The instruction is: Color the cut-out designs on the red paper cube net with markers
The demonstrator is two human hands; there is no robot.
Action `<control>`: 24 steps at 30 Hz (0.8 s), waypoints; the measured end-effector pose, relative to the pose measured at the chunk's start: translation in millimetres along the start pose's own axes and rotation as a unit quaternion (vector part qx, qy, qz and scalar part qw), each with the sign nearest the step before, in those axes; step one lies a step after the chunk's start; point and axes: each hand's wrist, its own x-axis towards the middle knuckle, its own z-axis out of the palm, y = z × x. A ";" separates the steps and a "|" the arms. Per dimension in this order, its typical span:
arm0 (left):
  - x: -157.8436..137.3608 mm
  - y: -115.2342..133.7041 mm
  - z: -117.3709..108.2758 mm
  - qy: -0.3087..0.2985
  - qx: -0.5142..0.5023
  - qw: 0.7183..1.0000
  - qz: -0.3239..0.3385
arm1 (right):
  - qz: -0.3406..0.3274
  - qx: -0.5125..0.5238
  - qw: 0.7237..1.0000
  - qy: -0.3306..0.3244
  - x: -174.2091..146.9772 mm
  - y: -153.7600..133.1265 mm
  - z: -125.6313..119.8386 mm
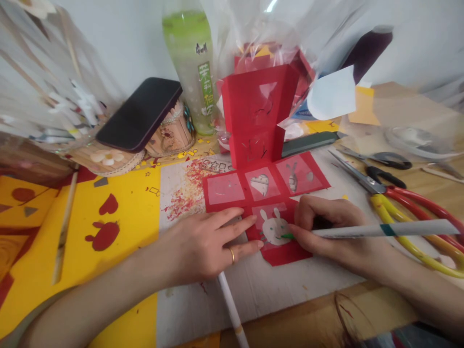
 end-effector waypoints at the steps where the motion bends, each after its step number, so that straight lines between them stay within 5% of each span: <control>1: 0.1 -0.2 0.0 0.000 0.003 1.000 0.002 | 0.004 0.004 1.000 0.004 0.3 -0.5 -0.3; 14: -1.0 -0.9 -0.9 -0.015 0.000 1.000 0.006 | 0.049 0.108 0.988 0.099 1.8 3.1 -1.8; 24: 0.1 -0.7 -0.9 -0.006 0.004 1.000 0.007 | 0.026 0.026 0.993 0.114 9.0 4.0 -2.7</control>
